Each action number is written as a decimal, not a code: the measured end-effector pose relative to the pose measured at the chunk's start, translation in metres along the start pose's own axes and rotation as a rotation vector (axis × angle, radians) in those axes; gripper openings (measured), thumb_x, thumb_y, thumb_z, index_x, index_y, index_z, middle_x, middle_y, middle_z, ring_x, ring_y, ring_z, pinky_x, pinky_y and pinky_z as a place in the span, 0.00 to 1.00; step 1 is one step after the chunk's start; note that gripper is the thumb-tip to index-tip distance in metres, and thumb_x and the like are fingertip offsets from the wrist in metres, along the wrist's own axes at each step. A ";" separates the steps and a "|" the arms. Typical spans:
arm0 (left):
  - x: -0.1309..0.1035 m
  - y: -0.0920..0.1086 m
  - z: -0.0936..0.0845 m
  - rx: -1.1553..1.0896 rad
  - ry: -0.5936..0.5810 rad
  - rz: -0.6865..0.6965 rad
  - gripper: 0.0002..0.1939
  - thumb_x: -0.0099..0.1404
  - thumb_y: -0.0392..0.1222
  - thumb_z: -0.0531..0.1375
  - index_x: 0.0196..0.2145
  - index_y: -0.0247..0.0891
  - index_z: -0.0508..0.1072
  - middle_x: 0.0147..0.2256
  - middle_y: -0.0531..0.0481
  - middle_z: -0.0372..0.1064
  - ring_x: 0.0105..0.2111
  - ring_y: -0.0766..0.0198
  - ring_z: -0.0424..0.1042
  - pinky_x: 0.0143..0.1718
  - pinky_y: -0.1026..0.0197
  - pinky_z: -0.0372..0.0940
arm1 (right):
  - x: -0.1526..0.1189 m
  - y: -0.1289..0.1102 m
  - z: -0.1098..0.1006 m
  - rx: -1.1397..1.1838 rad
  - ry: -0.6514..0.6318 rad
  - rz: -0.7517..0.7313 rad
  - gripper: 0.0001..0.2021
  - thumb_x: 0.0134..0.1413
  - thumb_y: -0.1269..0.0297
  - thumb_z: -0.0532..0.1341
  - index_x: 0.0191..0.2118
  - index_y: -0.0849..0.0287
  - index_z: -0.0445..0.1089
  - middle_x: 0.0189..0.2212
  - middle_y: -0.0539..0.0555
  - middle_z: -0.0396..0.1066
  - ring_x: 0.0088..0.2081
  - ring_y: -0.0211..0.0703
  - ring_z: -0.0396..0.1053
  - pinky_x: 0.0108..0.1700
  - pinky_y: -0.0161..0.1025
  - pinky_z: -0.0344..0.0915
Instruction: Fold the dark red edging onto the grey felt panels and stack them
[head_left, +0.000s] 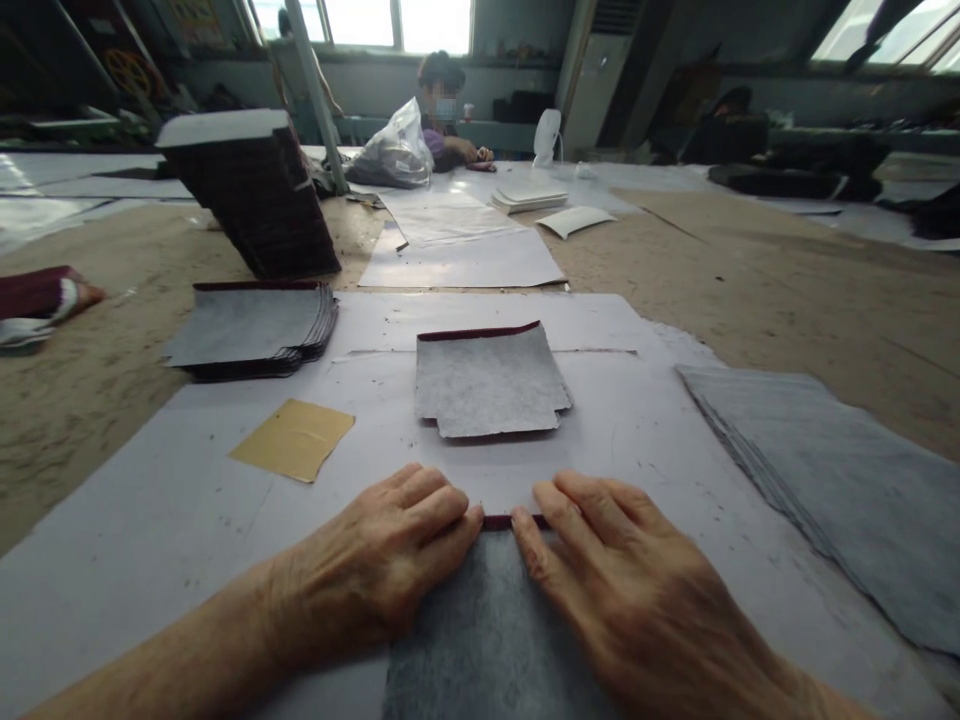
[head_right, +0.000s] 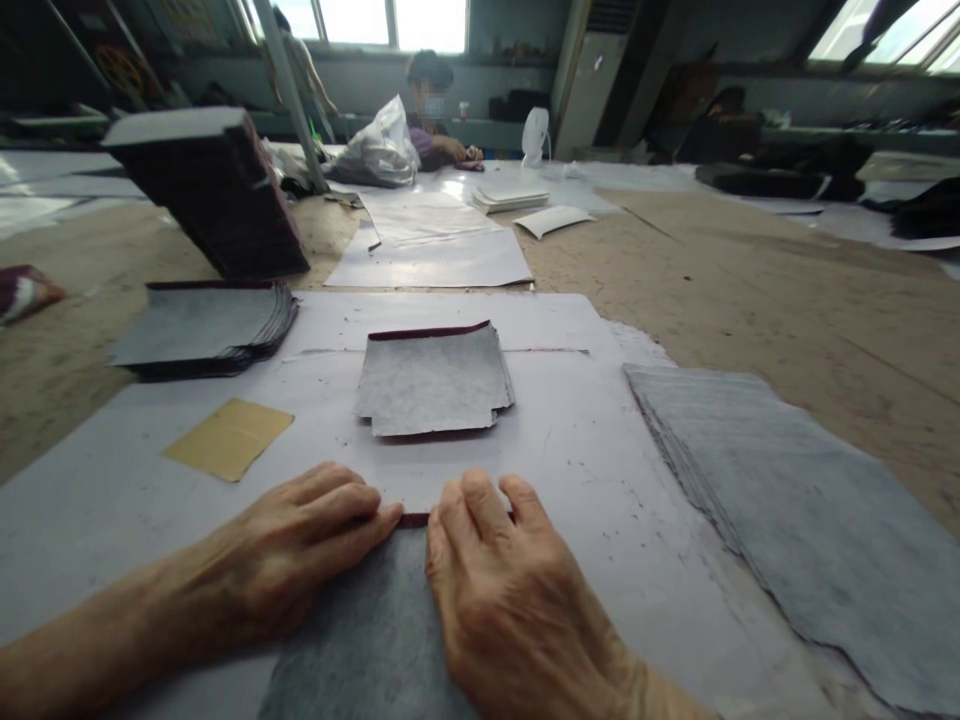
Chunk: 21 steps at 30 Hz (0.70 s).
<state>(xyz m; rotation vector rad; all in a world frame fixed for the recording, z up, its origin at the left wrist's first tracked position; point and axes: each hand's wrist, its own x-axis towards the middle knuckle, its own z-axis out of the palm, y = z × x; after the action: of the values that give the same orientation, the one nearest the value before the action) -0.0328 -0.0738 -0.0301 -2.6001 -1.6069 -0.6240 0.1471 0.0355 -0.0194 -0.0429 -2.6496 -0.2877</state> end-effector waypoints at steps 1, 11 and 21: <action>0.000 0.000 0.000 -0.010 -0.010 -0.006 0.14 0.66 0.29 0.45 0.46 0.26 0.64 0.33 0.44 0.63 0.32 0.62 0.58 0.34 0.56 0.61 | 0.003 -0.003 0.002 0.030 0.013 0.006 0.20 0.56 0.78 0.42 0.35 0.68 0.72 0.32 0.62 0.70 0.35 0.49 0.66 0.34 0.45 0.67; -0.024 -0.011 -0.013 -0.143 0.081 -0.069 0.18 0.60 0.22 0.47 0.45 0.31 0.65 0.33 0.46 0.62 0.31 0.65 0.59 0.30 0.64 0.62 | 0.001 -0.004 0.018 0.305 0.078 -0.040 0.16 0.56 0.79 0.45 0.41 0.74 0.69 0.26 0.58 0.68 0.28 0.42 0.61 0.29 0.39 0.64; -0.027 -0.006 -0.011 -0.066 0.080 -0.041 0.12 0.60 0.24 0.47 0.39 0.27 0.66 0.31 0.44 0.62 0.30 0.63 0.58 0.30 0.59 0.62 | 0.011 -0.008 0.013 0.164 0.015 -0.077 0.18 0.58 0.77 0.43 0.45 0.69 0.68 0.27 0.55 0.68 0.28 0.41 0.62 0.28 0.38 0.60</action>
<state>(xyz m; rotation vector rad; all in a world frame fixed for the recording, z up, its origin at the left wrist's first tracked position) -0.0515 -0.0964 -0.0302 -2.5572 -1.6480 -0.7864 0.1309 0.0304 -0.0275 0.1144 -2.6538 -0.0952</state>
